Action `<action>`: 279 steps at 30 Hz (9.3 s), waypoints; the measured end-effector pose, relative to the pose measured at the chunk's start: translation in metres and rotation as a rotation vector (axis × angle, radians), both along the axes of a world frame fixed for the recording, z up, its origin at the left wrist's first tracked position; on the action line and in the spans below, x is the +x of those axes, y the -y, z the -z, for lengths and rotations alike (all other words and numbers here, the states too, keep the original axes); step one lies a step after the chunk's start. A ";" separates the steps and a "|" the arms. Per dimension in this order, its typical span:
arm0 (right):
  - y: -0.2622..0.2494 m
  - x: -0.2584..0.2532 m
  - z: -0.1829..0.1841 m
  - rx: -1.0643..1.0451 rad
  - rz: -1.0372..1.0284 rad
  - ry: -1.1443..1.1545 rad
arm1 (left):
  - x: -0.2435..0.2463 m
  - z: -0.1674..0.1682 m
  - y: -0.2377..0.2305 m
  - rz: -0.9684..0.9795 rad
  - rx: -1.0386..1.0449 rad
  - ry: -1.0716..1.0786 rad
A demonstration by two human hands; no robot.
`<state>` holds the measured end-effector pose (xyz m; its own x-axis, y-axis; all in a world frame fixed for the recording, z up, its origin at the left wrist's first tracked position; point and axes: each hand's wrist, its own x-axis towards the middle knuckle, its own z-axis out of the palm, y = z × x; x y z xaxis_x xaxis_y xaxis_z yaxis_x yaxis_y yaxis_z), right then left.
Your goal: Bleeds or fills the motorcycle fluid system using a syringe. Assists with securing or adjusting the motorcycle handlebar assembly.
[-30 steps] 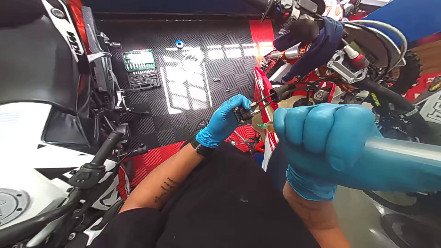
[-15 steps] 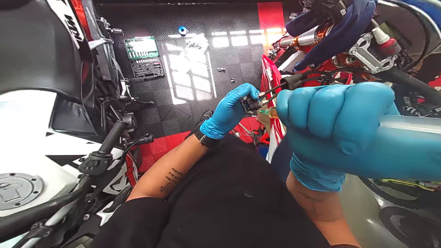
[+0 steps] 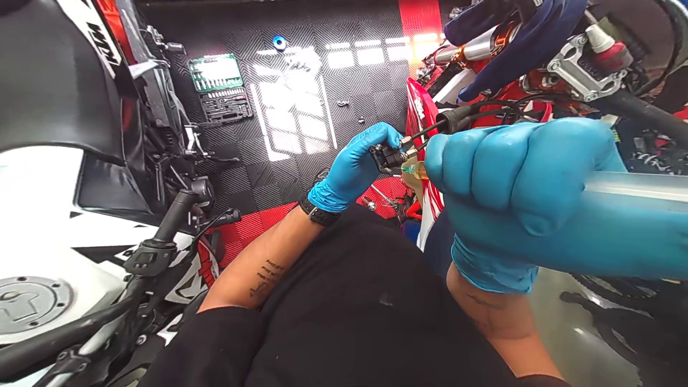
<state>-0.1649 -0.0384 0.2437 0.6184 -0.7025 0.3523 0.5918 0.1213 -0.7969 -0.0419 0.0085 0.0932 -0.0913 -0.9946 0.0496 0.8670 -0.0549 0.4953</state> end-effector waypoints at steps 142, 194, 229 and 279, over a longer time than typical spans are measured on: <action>-0.055 -0.053 0.008 -0.988 0.489 -1.247 | 0.015 -0.015 -0.005 0.368 -0.387 0.284; -0.084 -0.025 0.056 -0.703 0.963 -0.939 | 0.087 -0.010 0.158 -0.467 -0.342 2.135; -0.083 -0.028 0.056 -0.682 0.950 -0.913 | 0.082 -0.003 0.164 -0.449 -0.236 2.254; -0.079 -0.038 0.041 -0.414 0.884 -0.669 | 0.009 -0.027 0.020 -0.064 -0.816 0.893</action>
